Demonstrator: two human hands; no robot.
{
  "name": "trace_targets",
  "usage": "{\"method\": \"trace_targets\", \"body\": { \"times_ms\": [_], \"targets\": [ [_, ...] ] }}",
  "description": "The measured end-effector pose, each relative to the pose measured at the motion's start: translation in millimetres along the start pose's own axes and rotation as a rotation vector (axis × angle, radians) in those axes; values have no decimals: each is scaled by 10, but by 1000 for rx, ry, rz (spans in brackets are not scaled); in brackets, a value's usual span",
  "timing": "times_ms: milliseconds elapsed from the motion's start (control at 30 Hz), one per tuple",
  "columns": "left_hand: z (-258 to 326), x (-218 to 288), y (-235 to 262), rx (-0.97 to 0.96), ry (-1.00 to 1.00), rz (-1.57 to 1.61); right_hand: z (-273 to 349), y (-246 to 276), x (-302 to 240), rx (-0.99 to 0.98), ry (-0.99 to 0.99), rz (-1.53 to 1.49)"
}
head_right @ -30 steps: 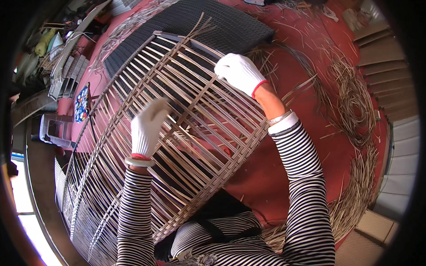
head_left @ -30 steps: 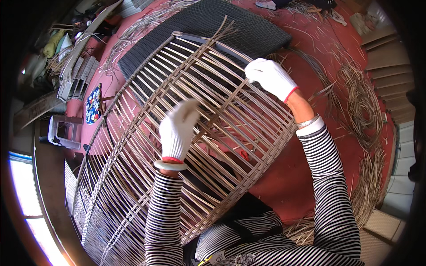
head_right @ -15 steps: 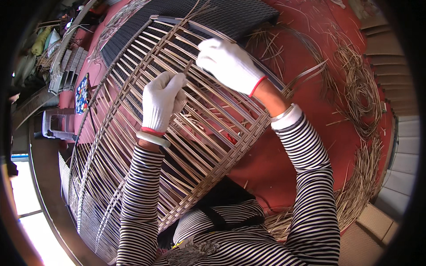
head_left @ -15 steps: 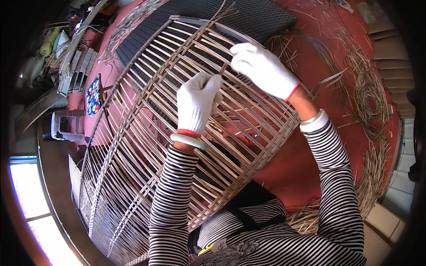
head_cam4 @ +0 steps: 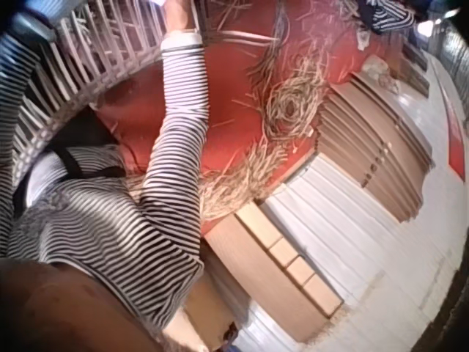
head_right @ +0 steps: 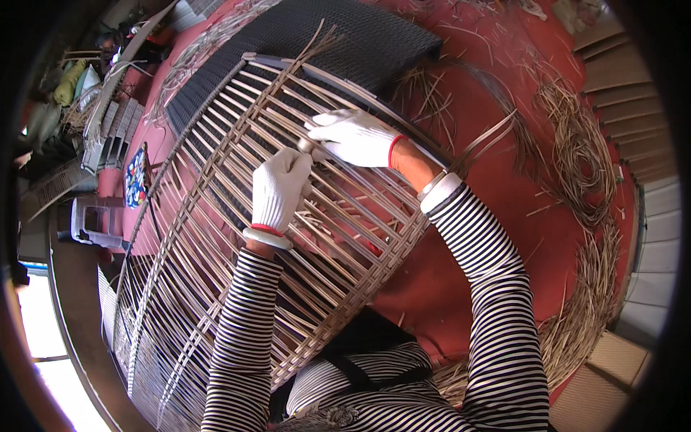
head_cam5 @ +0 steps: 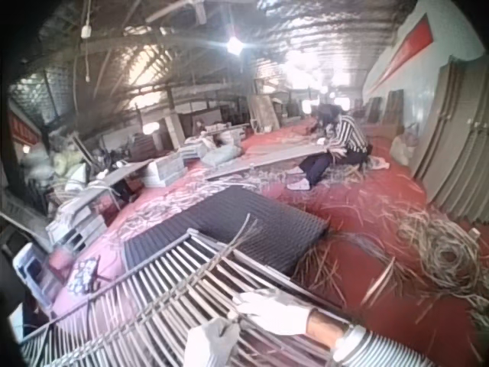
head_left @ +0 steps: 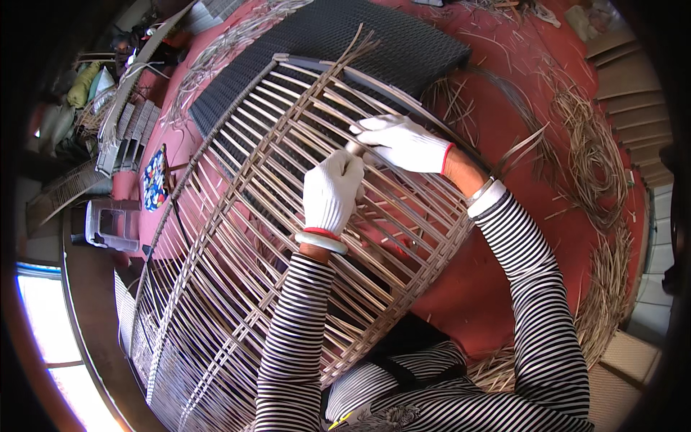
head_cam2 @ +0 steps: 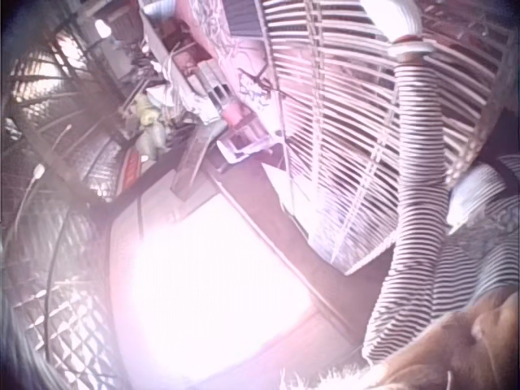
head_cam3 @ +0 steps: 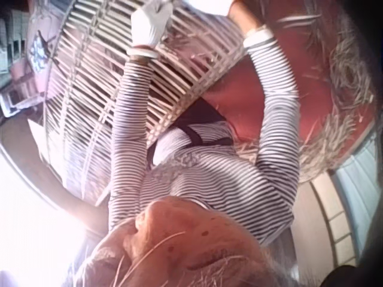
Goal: The person weaves thin strips of material through the vertical ribs of a large cylindrical basket frame. They repeatedly thread, pull, and adjust the strips by hand to form a tight lattice pattern around the basket's circumference.
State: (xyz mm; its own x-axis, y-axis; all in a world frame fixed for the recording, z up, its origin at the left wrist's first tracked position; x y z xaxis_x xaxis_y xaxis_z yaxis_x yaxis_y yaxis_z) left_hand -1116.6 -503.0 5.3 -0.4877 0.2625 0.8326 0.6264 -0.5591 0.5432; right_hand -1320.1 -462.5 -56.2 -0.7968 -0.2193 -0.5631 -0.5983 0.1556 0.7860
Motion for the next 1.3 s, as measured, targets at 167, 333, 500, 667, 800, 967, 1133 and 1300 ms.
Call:
{"method": "trace_targets", "body": {
  "times_ms": [167, 333, 500, 667, 800, 967, 1133, 1300],
  "targets": [
    [0, -25, 10, 5, 47, -53, 84, 487, -236, 222, 251, 64],
    [-157, 195, -77, 295, -432, -467, 200, 910, -311, 360, 153, 67],
    [-409, 245, -269, -103, -183, -127, 127, 780, -180, 375, 222, 102],
    [-419, 133, -299, -17, 164, 195, 61, 399, 112, 166, -40, 508],
    [-567, 97, -353, -37, 311, 100, -16, 270, 208, 251, 22, 327],
    [-683, 92, -337, -276, 44, -107, -89, 411, 384, 57, 105, 351],
    [-508, 49, -314, -136, -123, -195, -23, 484, 416, 79, 160, 87],
    [-357, 131, -214, 106, -406, -539, 111, 934, 420, 179, -251, -611]
  ]
}}
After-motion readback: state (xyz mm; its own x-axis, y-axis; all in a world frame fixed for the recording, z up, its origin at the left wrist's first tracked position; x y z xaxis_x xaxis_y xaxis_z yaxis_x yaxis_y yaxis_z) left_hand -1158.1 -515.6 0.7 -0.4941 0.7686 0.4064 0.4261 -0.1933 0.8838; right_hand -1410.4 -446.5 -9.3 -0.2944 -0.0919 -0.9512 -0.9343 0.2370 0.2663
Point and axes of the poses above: each hand's wrist, its own z-axis away from the middle knuckle, its own y-axis out of the back of the hand, x = y × z, the point moved 2 cm from there along -z, towards the middle knuckle, and after that the axes turned 8 degrees about -z, right-handed, at the moved point
